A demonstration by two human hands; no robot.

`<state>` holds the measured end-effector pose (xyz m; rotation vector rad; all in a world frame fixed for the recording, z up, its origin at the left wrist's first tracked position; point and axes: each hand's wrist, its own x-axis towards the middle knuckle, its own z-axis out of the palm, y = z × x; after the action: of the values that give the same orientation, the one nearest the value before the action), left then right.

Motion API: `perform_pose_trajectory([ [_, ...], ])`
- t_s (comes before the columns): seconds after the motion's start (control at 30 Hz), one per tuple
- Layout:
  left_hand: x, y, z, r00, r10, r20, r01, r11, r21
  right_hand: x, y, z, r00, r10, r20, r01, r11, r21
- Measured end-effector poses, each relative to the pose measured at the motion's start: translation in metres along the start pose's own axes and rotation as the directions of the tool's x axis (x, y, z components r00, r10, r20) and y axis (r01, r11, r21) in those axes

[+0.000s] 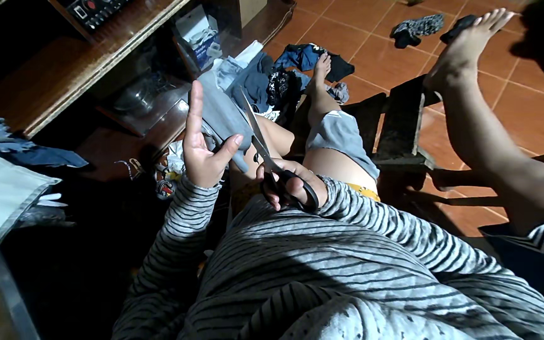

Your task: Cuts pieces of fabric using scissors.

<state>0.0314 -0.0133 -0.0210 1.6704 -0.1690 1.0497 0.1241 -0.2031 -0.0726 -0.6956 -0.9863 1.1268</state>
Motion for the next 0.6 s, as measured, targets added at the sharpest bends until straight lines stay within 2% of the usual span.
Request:
perform_pose_trajectory([
  [0.6,0.0003,0.0012,-0.0010,1.000,0.000,0.014,0.000,1.000,-0.023,-0.0024,-0.0047,-0.0010,1.000,0.006,-0.017,-0.006,1.000,-0.016],
])
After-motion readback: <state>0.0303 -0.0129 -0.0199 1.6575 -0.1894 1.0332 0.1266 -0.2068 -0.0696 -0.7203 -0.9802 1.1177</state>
